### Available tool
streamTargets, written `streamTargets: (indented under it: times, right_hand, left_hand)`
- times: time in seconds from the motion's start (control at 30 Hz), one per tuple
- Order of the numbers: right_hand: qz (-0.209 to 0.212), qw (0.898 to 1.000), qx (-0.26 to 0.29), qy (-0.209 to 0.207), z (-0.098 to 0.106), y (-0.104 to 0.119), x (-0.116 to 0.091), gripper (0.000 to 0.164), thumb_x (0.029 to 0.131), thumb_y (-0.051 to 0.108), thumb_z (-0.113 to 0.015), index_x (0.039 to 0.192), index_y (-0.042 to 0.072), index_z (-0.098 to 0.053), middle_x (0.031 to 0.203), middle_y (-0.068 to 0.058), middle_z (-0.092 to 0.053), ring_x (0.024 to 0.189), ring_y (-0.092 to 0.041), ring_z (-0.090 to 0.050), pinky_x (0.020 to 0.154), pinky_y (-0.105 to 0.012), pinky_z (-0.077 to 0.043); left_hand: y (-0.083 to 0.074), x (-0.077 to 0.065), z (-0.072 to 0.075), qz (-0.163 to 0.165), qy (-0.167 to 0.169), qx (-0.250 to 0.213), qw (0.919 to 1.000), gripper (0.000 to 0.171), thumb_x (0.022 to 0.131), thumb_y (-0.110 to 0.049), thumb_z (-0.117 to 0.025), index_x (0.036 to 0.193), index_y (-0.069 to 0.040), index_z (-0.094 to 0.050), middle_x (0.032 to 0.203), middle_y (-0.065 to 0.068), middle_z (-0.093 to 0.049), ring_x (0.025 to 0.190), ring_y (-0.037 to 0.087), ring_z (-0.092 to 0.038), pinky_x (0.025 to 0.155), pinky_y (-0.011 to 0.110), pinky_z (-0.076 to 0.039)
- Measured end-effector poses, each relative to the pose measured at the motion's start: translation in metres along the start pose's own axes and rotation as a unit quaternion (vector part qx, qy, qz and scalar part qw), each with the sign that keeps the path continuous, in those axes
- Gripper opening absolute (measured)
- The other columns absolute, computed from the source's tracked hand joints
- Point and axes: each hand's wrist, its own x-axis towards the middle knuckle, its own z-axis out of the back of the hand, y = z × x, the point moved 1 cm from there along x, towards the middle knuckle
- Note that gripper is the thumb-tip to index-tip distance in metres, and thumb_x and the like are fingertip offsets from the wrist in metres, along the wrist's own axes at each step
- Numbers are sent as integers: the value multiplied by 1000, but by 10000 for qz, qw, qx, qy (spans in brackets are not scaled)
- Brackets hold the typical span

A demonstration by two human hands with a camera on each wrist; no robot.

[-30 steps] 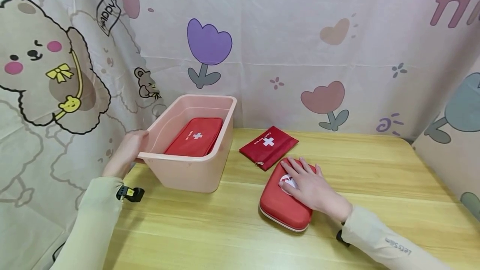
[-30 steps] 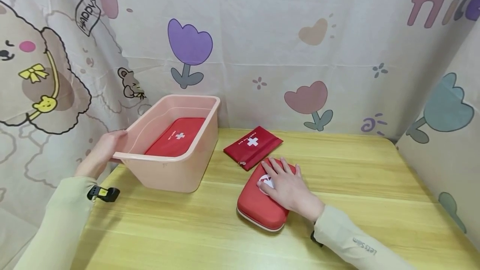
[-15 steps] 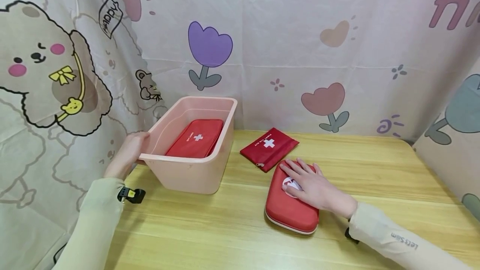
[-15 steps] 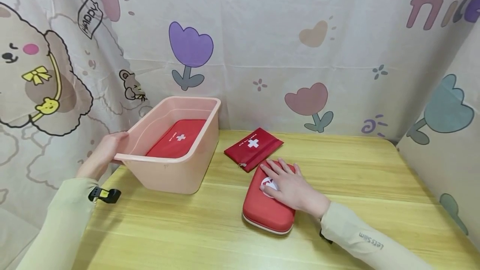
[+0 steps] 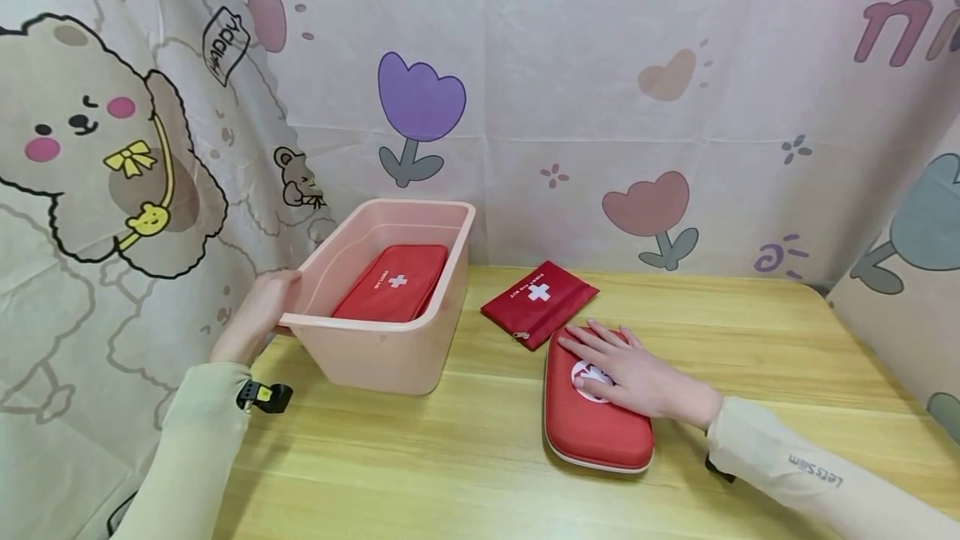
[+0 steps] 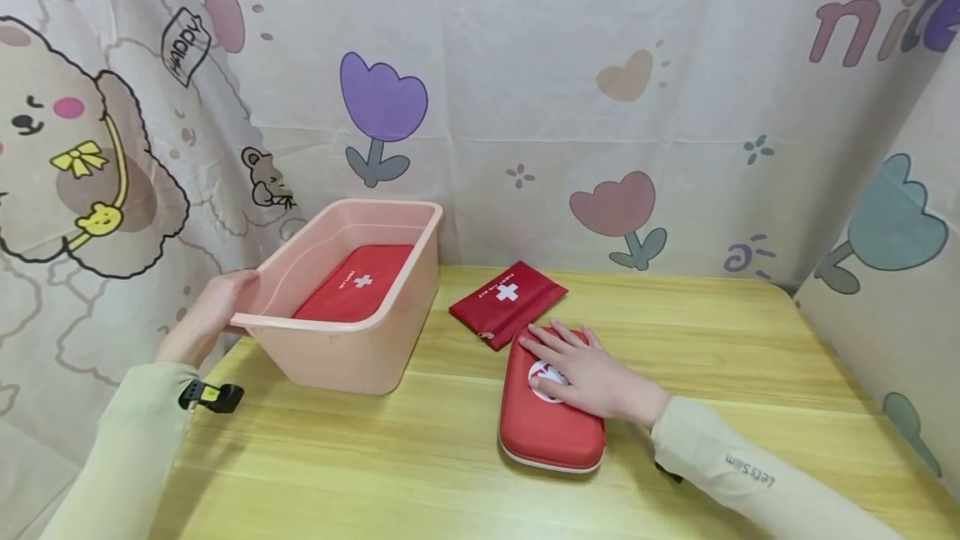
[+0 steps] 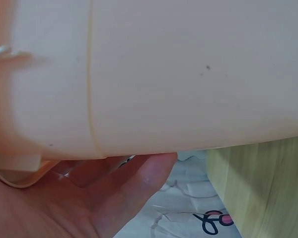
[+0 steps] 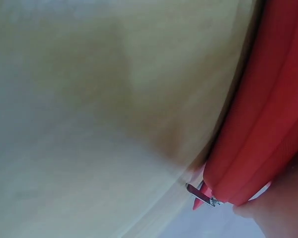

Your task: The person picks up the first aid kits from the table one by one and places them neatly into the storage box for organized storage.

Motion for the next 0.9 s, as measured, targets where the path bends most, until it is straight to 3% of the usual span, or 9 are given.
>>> streamTargets:
  times: [0.27,0.43,0.57,0.7,0.8,0.9]
  right_hand:
    - [-71,9999,47,-94,0,0,1,68,97,59,-47,154,23,-34,157,-2,-31,145,-32,-22,109,-65,-17]
    - [-817,9950,-8,-570,6,11,-4,70,95,56,-54,152,17,-39,154,-9,-37,139,-36,-34,108,-62,-24]
    - [-1903,9783,119,-808,13,28,-11,75,95,50,-58,150,4,-37,150,-20,-39,127,-45,-44,101,-62,-36]
    - [-2813,9572,388,-565,17,41,-15,85,94,52,-57,148,-8,-29,142,-29,-42,110,-50,-52,89,-61,-44]
    - [-3215,9446,599,-276,16,45,-16,99,91,61,-56,147,-11,-21,128,-32,-49,92,-43,-59,80,-56,-48]
    - [-3451,9354,767,-66,12,45,-17,113,85,72,-55,148,-12,-13,118,-32,-52,85,-36,-60,76,-52,-49]
  left_hand:
    - [2,0,0,4,10,-79,10000,64,105,-41,-20,140,10,-37,125,29,-46,97,31,-55,67,36,-55]
    - [1,0,0,-17,49,-90,9999,64,105,-41,-20,140,9,-37,125,29,-46,97,31,-54,67,35,-55]
    - [0,1,0,-38,21,-69,10000,64,105,-41,-20,139,10,-37,124,29,-46,94,29,-55,66,36,-55]
    - [0,3,1,-40,-27,-65,10000,63,105,-40,-21,138,11,-37,123,29,-46,91,27,-56,65,36,-56]
    - [2,3,1,-46,-16,-52,10000,63,105,-40,-20,138,11,-37,122,29,-46,92,28,-56,65,35,-56]
    - [3,2,1,-50,45,-51,10000,64,105,-41,-19,139,11,-37,123,28,-47,94,29,-55,66,35,-55]
